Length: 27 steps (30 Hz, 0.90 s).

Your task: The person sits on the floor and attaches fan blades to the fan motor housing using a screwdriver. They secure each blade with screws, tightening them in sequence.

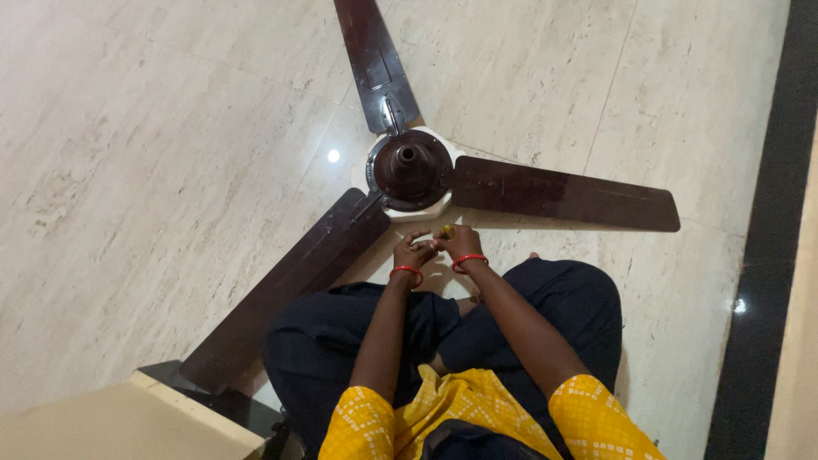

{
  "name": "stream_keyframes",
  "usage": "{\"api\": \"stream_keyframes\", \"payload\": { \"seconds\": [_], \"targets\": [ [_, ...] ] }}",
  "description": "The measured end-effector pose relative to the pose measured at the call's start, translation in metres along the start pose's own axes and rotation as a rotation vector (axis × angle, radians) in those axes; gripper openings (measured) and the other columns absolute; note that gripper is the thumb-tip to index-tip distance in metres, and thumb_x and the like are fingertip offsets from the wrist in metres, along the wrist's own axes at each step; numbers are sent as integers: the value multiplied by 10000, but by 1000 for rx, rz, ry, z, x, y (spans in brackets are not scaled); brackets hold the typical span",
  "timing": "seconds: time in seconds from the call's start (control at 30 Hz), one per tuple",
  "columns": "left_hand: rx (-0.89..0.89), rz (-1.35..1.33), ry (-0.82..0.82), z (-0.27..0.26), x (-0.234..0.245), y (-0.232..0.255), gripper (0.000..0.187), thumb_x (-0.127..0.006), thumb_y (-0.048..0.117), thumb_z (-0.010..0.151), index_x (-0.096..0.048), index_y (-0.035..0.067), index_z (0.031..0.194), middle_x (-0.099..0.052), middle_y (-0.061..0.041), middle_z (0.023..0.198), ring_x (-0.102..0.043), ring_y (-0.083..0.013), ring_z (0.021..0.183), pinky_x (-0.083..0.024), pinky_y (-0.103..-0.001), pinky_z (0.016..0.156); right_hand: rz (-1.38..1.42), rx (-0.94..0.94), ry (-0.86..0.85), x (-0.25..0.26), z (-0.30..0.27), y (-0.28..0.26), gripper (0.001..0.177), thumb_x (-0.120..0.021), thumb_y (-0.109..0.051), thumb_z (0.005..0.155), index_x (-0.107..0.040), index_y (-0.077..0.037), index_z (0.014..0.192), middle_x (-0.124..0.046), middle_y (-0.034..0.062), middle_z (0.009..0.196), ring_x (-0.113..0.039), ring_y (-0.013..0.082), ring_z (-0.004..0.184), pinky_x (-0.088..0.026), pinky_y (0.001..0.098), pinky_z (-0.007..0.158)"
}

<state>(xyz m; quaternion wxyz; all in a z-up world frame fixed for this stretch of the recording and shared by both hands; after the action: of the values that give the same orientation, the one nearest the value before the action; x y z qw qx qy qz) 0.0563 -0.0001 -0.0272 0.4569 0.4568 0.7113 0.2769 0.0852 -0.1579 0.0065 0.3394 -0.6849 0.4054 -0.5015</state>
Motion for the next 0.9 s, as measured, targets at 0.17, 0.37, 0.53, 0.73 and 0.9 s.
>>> {"api": "stream_keyframes", "payload": {
  "seconds": [0.17, 0.37, 0.53, 0.73, 0.9],
  "targets": [
    [-161, 247, 52, 0, 5, -4, 369, -783, -13, 844, -697, 68, 1193, -776, -146, 988, -746, -193, 870, -629, -318, 798, 23, 69, 100, 13, 9, -15, 158, -804, -141, 821, -784, -90, 970, -797, 91, 881, -780, 159, 779, -609, 324, 721],
    [-456, 1278, 103, 3, -6, -12, 287, -648, -7, 855, -715, 127, 1101, -716, -148, 986, -687, -320, 948, -573, -432, 797, -73, 182, 405, 66, 29, -43, 127, -824, -126, 797, -814, -95, 920, -779, 113, 889, -745, 220, 774, -580, 350, 723],
    [-451, 1425, 55, 6, -16, -12, 233, -624, 26, 863, -709, 121, 1058, -702, -166, 1042, -652, -375, 1018, -565, -471, 800, 29, 51, 451, 73, 32, -42, 135, -822, -108, 777, -812, -112, 912, -784, 62, 855, -743, 158, 738, -580, 316, 703],
    [-606, 1434, 73, -18, -47, 24, 262, -726, 162, 856, -690, 118, 1112, -672, -140, 1174, -618, -353, 1107, -503, -481, 882, 321, 112, 479, 79, 39, -32, 132, -801, -35, 810, -790, -53, 940, -772, 32, 877, -687, 89, 787, -556, 239, 737],
    [-878, 1448, 269, -29, -67, 82, 572, -779, 198, 808, -603, 175, 1352, -520, -153, 1472, -490, -385, 1319, -388, -515, 1067, 696, -18, 562, 90, 45, -4, 185, -735, 23, 869, -757, -2, 1051, -745, 42, 926, -696, 125, 777, -577, 251, 741]
  ]
}}
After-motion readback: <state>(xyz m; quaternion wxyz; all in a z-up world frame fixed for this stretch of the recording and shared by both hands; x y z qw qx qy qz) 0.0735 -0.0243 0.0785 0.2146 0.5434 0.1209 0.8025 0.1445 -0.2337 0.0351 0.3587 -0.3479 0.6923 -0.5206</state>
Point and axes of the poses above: each hand's wrist, its own z-axis towards the middle knuckle, its own x-axis out of the back of the hand, y = z × x, the point moved 6 cm from there along z, towards the middle knuckle
